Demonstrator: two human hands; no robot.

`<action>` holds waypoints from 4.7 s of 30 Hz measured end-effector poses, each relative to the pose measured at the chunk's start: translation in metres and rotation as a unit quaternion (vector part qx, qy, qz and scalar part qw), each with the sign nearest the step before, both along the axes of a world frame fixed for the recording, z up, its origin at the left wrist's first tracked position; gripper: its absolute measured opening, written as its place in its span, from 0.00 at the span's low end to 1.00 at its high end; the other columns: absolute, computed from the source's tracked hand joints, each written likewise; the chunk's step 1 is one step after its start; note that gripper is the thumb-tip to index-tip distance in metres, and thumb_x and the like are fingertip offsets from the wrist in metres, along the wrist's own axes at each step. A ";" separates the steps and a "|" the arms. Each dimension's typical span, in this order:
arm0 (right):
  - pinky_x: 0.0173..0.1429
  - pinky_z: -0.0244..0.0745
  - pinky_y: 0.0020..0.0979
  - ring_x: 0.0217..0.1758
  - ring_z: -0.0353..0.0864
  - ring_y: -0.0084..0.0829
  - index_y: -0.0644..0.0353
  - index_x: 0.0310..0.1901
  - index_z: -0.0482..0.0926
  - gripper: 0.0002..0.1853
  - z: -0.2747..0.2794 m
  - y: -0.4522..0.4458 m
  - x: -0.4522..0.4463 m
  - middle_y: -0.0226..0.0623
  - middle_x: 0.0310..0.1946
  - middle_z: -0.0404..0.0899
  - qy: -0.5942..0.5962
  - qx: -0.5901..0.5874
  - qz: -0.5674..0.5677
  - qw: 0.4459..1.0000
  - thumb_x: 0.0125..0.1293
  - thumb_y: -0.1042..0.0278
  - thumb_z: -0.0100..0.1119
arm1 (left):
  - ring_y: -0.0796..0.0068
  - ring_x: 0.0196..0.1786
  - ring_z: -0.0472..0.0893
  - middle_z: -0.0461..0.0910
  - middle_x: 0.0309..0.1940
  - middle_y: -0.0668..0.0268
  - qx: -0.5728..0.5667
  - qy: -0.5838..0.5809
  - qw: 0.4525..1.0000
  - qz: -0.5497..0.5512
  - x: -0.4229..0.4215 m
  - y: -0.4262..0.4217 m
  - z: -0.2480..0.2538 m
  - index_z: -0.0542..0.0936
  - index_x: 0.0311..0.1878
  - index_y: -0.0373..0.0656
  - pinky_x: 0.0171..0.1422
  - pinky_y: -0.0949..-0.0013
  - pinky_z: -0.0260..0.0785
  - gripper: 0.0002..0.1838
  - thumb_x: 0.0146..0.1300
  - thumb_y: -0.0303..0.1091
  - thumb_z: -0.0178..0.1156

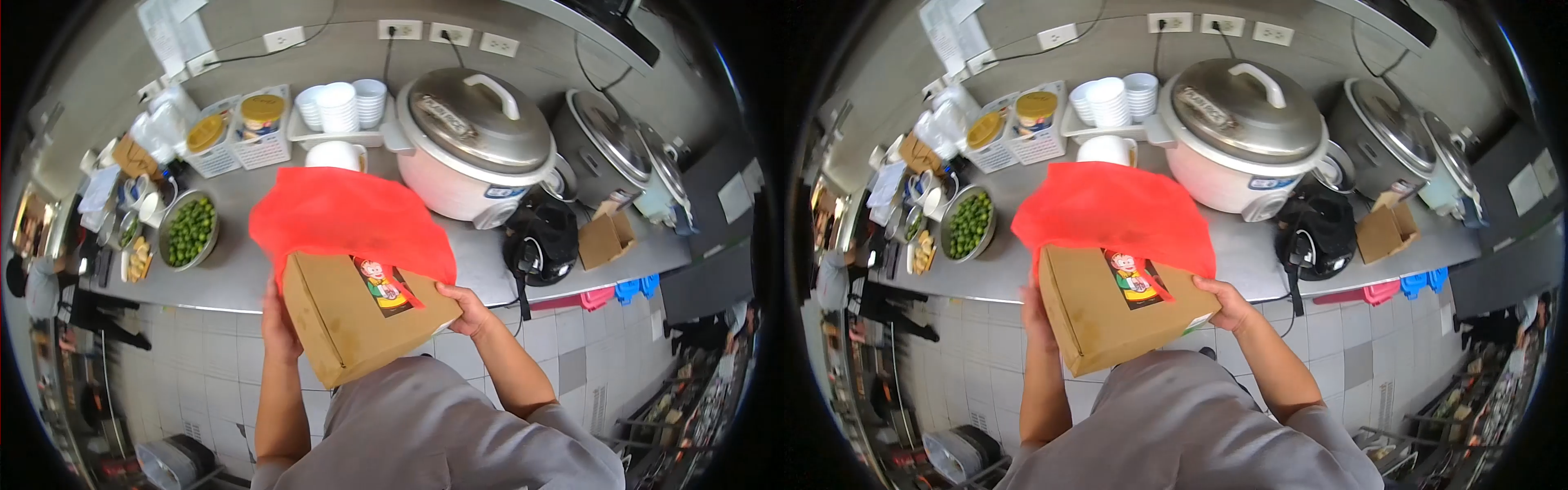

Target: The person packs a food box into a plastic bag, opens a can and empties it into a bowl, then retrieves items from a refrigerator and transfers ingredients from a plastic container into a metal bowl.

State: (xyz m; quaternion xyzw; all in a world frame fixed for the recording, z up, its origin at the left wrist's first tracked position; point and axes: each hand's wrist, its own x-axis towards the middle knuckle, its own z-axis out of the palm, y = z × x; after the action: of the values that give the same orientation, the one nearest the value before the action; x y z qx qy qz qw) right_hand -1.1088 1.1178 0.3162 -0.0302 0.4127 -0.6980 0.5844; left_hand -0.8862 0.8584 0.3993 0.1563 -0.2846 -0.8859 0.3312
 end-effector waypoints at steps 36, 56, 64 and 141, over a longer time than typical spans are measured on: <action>0.48 0.78 0.31 0.41 0.83 0.30 0.59 0.60 0.86 0.23 0.084 -0.006 0.018 0.40 0.37 0.83 0.652 0.129 -0.251 0.704 0.61 0.75 0.77 | 0.67 0.45 0.80 0.80 0.53 0.63 0.233 -0.197 0.952 -0.025 0.062 0.000 -0.077 0.76 0.64 0.47 0.33 0.76 0.73 0.28 0.70 0.56 0.55; 0.50 0.76 0.46 0.45 0.79 0.47 0.63 0.36 0.81 0.10 0.114 -0.063 0.087 0.39 0.38 0.79 0.672 -0.323 0.230 0.626 0.53 0.72 0.70 | 0.59 0.54 0.85 0.69 0.66 0.51 -0.014 -0.305 0.946 0.111 0.024 0.001 -0.100 0.52 0.71 0.53 0.54 0.53 0.87 0.39 0.71 0.36 0.70; 0.48 0.78 0.38 0.40 0.84 0.45 0.63 0.49 0.85 0.14 0.124 -0.013 0.038 0.44 0.39 0.85 0.613 -0.189 0.062 0.765 0.61 0.77 0.69 | 0.72 0.47 0.82 0.78 0.58 0.64 -0.053 -0.305 0.940 0.144 0.057 -0.056 -0.131 0.70 0.65 0.47 0.45 0.67 0.77 0.28 0.67 0.28 0.74; 0.65 0.73 0.33 0.55 0.78 0.23 0.52 0.71 0.75 0.34 -0.106 -0.225 0.216 0.29 0.59 0.80 0.274 -0.069 0.444 0.850 0.79 0.34 0.51 | 0.50 0.70 0.80 0.81 0.65 0.43 -0.502 -0.576 0.427 -0.484 -0.048 0.016 -0.056 0.81 0.68 0.37 0.73 0.50 0.73 0.43 0.57 0.61 0.75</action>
State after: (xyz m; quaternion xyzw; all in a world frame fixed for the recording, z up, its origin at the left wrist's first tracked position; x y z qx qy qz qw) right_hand -0.8932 0.8926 0.2100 -0.4406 0.4495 -0.3545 0.6915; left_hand -0.9346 0.8741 0.3433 0.2731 -0.8326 -0.3054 -0.3728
